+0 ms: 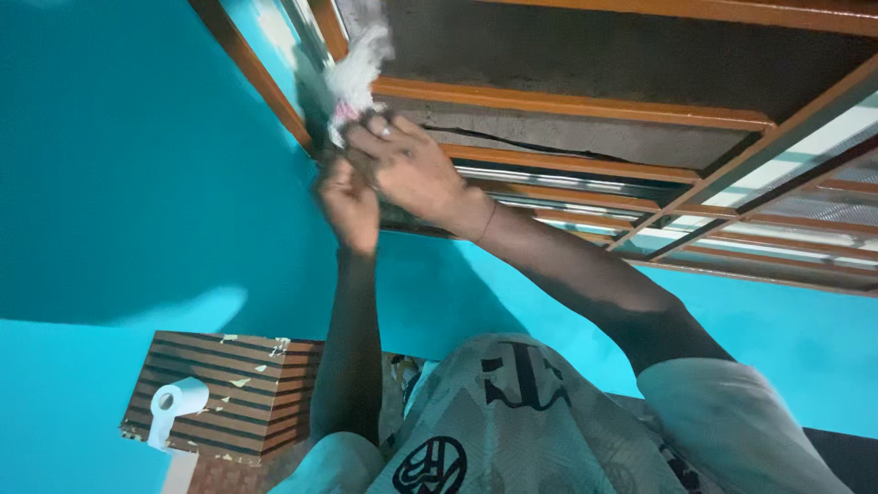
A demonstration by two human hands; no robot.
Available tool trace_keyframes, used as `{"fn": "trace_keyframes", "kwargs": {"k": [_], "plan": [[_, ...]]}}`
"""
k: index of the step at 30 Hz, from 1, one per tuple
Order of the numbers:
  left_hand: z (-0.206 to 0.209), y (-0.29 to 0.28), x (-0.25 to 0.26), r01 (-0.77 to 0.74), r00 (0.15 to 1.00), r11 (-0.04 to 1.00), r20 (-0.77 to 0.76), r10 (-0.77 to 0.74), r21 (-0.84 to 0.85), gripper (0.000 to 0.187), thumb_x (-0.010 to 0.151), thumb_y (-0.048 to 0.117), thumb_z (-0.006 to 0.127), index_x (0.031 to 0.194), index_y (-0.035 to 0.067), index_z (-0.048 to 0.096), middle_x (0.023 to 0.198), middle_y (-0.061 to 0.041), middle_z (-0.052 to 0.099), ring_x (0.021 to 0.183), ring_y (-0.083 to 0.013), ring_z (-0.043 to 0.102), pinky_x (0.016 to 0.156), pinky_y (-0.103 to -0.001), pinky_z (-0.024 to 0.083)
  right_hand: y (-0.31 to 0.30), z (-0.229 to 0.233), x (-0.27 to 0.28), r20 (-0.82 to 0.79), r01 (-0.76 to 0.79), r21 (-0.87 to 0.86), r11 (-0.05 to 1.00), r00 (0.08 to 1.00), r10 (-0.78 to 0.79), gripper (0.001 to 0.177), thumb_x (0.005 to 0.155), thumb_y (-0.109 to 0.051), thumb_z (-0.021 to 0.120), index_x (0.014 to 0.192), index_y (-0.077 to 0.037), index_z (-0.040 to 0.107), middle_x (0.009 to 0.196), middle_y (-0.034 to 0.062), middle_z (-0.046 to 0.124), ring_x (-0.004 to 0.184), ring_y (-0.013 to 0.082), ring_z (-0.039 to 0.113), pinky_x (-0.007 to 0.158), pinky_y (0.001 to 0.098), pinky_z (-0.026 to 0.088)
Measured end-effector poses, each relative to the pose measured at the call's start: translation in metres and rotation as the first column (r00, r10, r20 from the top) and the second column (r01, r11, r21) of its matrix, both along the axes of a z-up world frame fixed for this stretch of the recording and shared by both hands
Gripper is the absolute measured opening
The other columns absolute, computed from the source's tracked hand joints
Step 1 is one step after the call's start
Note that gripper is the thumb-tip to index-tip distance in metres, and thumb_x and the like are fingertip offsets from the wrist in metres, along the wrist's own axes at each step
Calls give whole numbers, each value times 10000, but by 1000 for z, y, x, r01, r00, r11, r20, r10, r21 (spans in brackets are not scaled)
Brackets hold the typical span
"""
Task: The person wipes a window grill and the frame with a cloth, moving the cloth along the bars and the adjacent wall.
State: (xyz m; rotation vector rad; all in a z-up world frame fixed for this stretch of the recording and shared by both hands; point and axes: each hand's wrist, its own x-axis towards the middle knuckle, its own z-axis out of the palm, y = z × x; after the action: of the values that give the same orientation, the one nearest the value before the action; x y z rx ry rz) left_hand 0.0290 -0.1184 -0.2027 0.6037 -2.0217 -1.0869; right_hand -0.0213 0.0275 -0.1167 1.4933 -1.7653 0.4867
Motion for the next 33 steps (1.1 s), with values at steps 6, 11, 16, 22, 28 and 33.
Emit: {"fn": "trace_keyframes", "kwargs": {"k": [6,11,16,22,28,33], "plan": [[3,44,49,157,909,973,-360,-210,-170,507,880,-136,421,1318,-27,651,1436,-233,613,948,-361,632,809,-389,482,40,-23,4,195,35,-43,998,980,-26,254,867,-143,657,1108,-80,706,1142,111,611,1104,293,599,955,413,497],[35,77,24,158,937,734,-134,-323,-661,560,913,-136,471,1464,-55,535,1532,-221,519,1490,-398,432,1259,-537,367,59,-25,4,312,201,-89,976,936,-165,218,919,-136,622,1119,-62,669,1106,88,608,1064,299,603,901,433,470],[39,124,3,390,886,581,121,-447,-714,511,934,-86,560,1437,4,585,1511,-145,556,1486,-311,469,1255,-476,376,144,-29,-4,359,417,148,897,822,-441,149,903,-103,590,1030,-115,666,1005,76,594,921,277,560,766,465,370],[36,225,-46,537,714,389,158,-682,-748,502,898,-73,591,1392,3,628,1459,-143,587,1446,-310,477,1236,-473,409,251,-45,4,292,730,35,682,645,-706,79,885,-90,676,937,-130,632,983,81,566,984,320,544,821,480,362],[45,281,-67,572,569,343,59,-820,-745,438,911,-25,639,1348,5,659,1369,-150,645,1332,-318,577,1171,-479,466,305,-64,-1,351,692,-181,699,710,-611,231,929,11,689,1146,-69,691,1196,116,629,1082,335,571,920,455,471],[67,290,-54,577,416,377,-137,-899,-724,348,1003,-32,704,1347,21,683,1313,-121,672,1240,-282,640,1082,-416,554,321,-68,-7,245,472,-552,687,880,-408,133,930,9,733,998,-69,649,1129,115,650,1049,285,612,877,414,504]]}}
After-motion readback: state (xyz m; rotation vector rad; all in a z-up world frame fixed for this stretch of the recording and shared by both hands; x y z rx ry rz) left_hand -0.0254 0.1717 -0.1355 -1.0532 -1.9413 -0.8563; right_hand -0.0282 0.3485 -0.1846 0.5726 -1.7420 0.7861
